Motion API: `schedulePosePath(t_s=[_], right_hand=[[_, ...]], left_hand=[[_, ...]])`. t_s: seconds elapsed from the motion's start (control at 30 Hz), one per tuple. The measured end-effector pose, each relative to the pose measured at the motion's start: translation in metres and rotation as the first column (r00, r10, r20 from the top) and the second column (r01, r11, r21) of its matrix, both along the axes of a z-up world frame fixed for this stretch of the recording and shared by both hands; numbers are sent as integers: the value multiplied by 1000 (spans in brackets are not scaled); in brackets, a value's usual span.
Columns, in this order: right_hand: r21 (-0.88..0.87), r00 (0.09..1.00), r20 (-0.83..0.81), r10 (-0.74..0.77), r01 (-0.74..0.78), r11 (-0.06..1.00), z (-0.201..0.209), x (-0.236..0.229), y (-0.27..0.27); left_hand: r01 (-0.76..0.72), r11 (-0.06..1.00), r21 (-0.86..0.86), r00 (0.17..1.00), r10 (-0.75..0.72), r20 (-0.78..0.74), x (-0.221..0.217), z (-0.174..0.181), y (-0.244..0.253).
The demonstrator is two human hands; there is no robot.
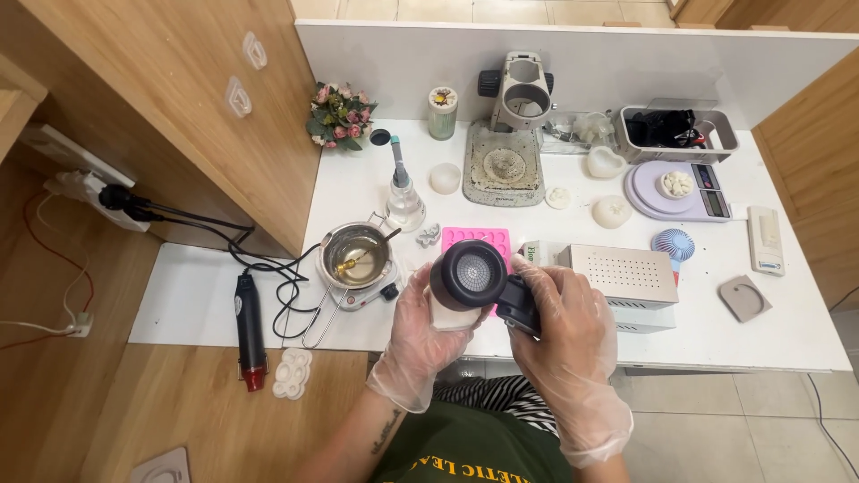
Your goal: Shaping and cleaning a wax candle decoration using a sculpting tool and applying liquid wax.
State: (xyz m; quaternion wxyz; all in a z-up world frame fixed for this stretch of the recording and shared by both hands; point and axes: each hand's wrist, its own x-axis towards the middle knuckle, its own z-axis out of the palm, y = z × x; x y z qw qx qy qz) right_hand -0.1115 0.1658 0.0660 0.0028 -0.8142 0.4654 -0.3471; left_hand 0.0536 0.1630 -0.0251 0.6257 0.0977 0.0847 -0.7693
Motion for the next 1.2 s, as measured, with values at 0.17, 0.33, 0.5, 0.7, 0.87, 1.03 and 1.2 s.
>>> schedulePosePath(t_s=[0.17,0.33,0.5,0.7,0.87,1.03,1.2], right_hand=[[1,1000,-6,6,-6,1000,0,3,0],[-27,1000,-30,3,-3,1000,-6,-4,0],[-25,999,-38,-9,8,1000,-9,-7,-3],[-33,997,-74,30,-32,999,-7,3,0],[-14,992,-108,60,-62,998,-9,-4,-2],[-26,991,-132,-7,3,1000,-18,-10,-2],[-6,985,-161,68,-70,998,-13,-2,-1]], left_hand=[[-23,1000,-1,999,23,33,0,4,1],[1,1000,31,1000,0,-28,4,2,6],[-40,995,-87,999,40,-6,10,-8,9],[-52,979,-198,998,45,-42,12,-12,12],[-65,977,-204,994,46,-97,14,-14,13],[-106,981,-163,986,82,-146,14,-12,13],[-44,981,-191,997,33,-64,13,-11,12]])
